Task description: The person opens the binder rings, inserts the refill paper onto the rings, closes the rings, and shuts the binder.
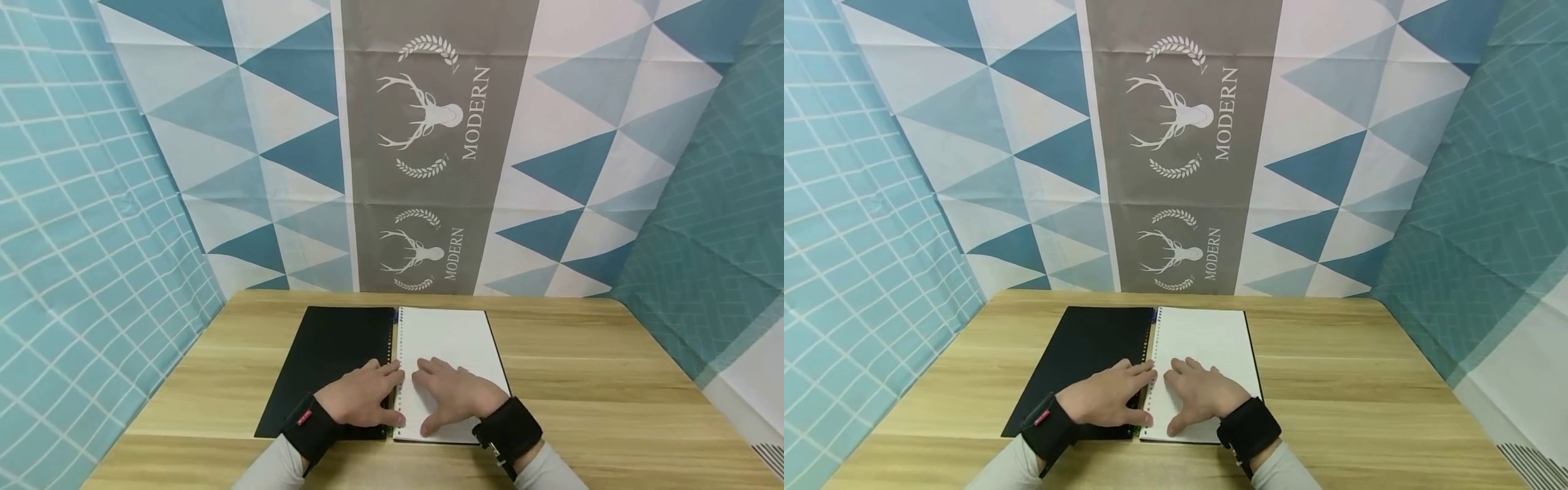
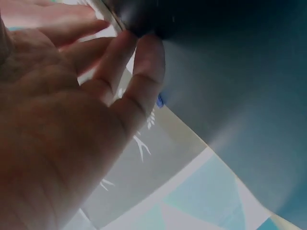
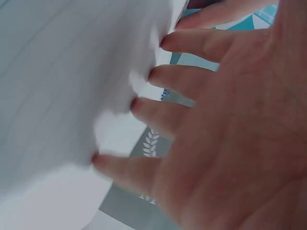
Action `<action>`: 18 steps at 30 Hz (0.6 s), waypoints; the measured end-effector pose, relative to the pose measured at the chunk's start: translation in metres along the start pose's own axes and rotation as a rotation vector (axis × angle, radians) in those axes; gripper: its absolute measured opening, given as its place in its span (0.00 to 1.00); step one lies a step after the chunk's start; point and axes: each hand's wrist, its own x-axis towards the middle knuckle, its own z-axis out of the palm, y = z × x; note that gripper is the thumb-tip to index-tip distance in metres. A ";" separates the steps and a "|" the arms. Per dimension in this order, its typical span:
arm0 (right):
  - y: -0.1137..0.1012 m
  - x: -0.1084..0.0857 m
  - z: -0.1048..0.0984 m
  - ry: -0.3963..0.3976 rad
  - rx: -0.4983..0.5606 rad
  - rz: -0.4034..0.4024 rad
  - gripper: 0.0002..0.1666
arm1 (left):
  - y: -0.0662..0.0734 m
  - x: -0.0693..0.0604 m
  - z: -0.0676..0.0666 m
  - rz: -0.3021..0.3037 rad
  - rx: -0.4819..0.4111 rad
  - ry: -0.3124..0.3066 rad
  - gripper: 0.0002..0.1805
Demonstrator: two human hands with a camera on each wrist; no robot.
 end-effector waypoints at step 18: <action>-0.017 0.014 0.009 0.085 0.106 -0.121 0.28 | -0.018 -0.006 -0.010 -0.058 -0.112 -0.059 0.48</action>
